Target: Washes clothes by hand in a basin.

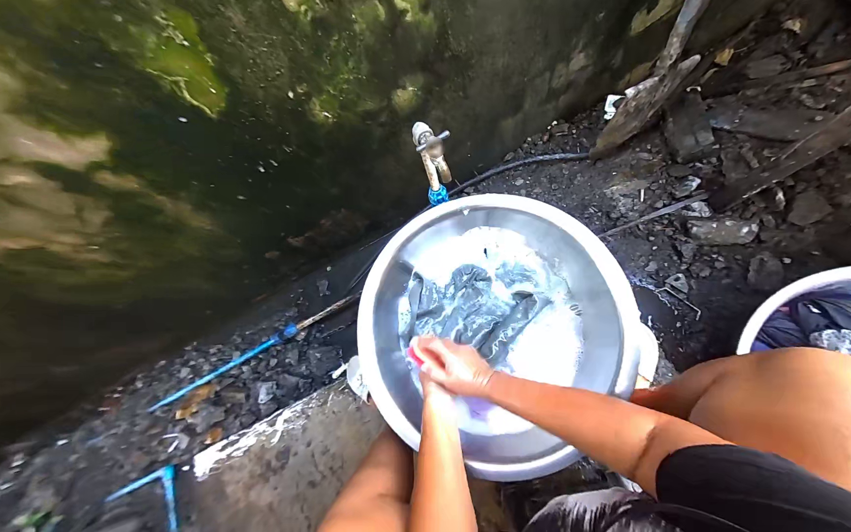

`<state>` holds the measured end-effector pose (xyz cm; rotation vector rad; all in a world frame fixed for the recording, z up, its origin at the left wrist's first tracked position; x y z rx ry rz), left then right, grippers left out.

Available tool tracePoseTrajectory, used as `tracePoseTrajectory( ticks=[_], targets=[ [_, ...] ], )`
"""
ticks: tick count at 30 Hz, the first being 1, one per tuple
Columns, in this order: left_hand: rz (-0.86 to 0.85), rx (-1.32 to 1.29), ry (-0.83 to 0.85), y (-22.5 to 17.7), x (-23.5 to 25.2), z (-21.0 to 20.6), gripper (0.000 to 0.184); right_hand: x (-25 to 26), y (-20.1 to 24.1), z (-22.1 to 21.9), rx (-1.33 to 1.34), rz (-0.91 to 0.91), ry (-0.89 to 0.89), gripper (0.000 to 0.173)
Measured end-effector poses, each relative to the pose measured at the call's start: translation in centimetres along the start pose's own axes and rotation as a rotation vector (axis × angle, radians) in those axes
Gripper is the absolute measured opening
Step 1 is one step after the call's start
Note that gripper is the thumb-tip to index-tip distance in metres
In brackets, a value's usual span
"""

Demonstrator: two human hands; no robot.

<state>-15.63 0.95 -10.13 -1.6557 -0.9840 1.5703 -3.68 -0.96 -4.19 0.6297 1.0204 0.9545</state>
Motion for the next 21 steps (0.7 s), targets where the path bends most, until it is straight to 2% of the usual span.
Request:
tracePoseTrajectory(
  ticks=[2,4,6,9,10,13,15,17,18,21],
  targets=[
    [0.085,0.032,-0.098,-1.6,-0.8,0.0,0.047,-0.4,-1.0,-2.0,-0.02,0.015,0.069,0.055],
    [0.152,0.042,-0.114,-5.3,-2.5,-1.7,0.056,0.9,-4.8,0.1,-0.183,-0.061,0.073,0.056],
    [0.094,0.028,-0.094,-9.0,-4.0,-2.9,0.057,2.4,-7.8,3.9,-0.307,-0.122,0.061,0.058],
    [-0.016,0.084,-0.139,-11.2,-3.6,-1.3,0.056,3.5,-9.7,7.7,-0.392,-0.208,0.025,0.058],
    [-0.092,0.242,-0.169,-12.1,-2.5,-0.1,0.054,4.1,-9.3,9.0,-0.335,-0.234,0.017,0.058],
    [-0.319,1.085,-0.24,-14.5,-0.6,2.2,0.036,4.9,-8.1,13.2,-0.037,-0.147,-0.106,0.045],
    [-0.407,1.299,-0.098,-13.9,0.3,-0.1,0.032,5.0,-7.6,16.7,-0.09,-0.148,-0.228,0.03],
    [-0.446,1.36,0.113,-11.0,2.1,-3.4,0.037,4.7,-7.7,19.2,-0.302,-0.27,-0.271,0.028],
    [-0.412,1.385,0.163,-9.1,3.0,-4.4,0.043,4.6,-8.3,19.4,-0.408,-0.343,-0.241,0.032],
    [-0.196,1.455,0.102,-5.4,4.2,-4.8,0.069,4.0,-11.4,16.9,-0.542,-0.454,-0.125,0.048]
  ],
)
Point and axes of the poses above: each hand's wrist, its own x-axis towards the middle knuckle, its own z-axis out of the back of the hand, y = z × x, the point moved 6 cm from there along x, towards the middle knuckle, and after that the axes turned 7 degrees about -z, right-handed, at the moved point
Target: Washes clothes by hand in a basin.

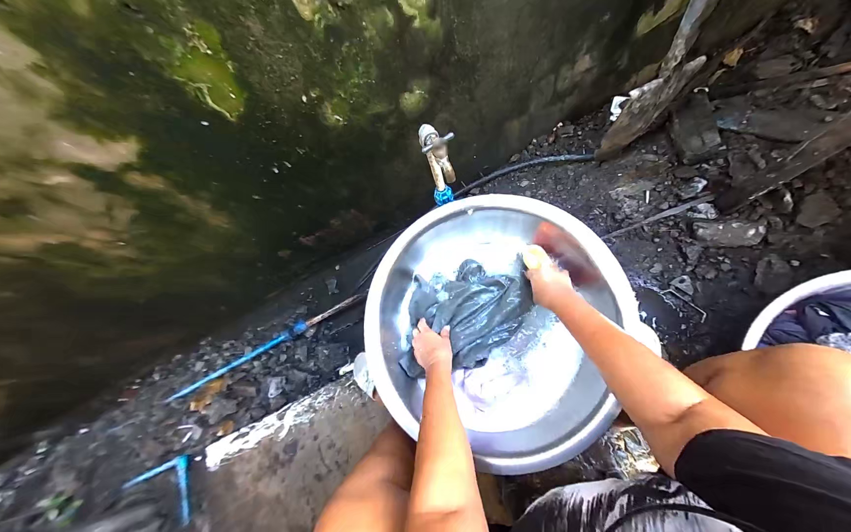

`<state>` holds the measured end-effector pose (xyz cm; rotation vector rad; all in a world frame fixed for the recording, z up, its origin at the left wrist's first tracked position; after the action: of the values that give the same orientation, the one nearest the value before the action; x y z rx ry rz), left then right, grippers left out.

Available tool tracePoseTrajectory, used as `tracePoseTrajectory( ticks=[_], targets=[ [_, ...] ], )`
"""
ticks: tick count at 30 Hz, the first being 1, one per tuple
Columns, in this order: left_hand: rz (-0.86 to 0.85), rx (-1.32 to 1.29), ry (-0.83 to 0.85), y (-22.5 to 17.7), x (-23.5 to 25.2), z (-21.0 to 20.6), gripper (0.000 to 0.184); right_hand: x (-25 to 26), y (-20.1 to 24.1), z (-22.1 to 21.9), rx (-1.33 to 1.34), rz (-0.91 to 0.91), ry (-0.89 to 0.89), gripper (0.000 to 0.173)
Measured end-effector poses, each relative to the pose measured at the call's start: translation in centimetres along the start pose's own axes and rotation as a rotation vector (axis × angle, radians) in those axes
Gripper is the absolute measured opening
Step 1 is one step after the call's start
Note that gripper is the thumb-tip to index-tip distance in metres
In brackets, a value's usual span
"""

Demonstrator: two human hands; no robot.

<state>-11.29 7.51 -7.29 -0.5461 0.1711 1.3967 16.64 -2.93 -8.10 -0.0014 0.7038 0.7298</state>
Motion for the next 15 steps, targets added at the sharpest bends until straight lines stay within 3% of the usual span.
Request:
tracePoseTrajectory(
  ticks=[3,6,9,12,15],
  targets=[
    [0.038,-0.103,0.066,0.5,-1.4,-0.7,0.059,-1.3,-1.3,-3.8,-0.088,0.038,-0.028,0.045],
    [-0.091,-0.621,0.016,0.1,-3.5,1.7,0.037,-2.1,-1.8,-4.4,-0.025,0.064,-0.026,0.041],
    [-0.125,-1.066,-0.021,-2.0,-6.9,7.5,0.029,-2.4,-2.9,-3.1,0.238,0.01,0.104,0.046],
    [-0.209,-1.135,-0.138,-4.5,-10.3,13.8,0.021,-4.1,-3.4,-0.3,0.64,0.039,0.145,0.035],
    [-0.322,-1.132,-0.285,-6.4,-13.8,19.3,0.014,-7.3,-2.7,4.7,0.868,0.154,0.113,0.026]
  ],
)
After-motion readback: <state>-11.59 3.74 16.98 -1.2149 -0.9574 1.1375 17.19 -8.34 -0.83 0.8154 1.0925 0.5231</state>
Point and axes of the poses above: each hand's wrist, its own x-axis towards the middle knuckle, its own z-axis out of the back of the hand, y = z × x, the point moved 6 cm from there along x, towards the middle knuckle, and after that the axes turned 7 degrees about -z, right-handed, at the moved point
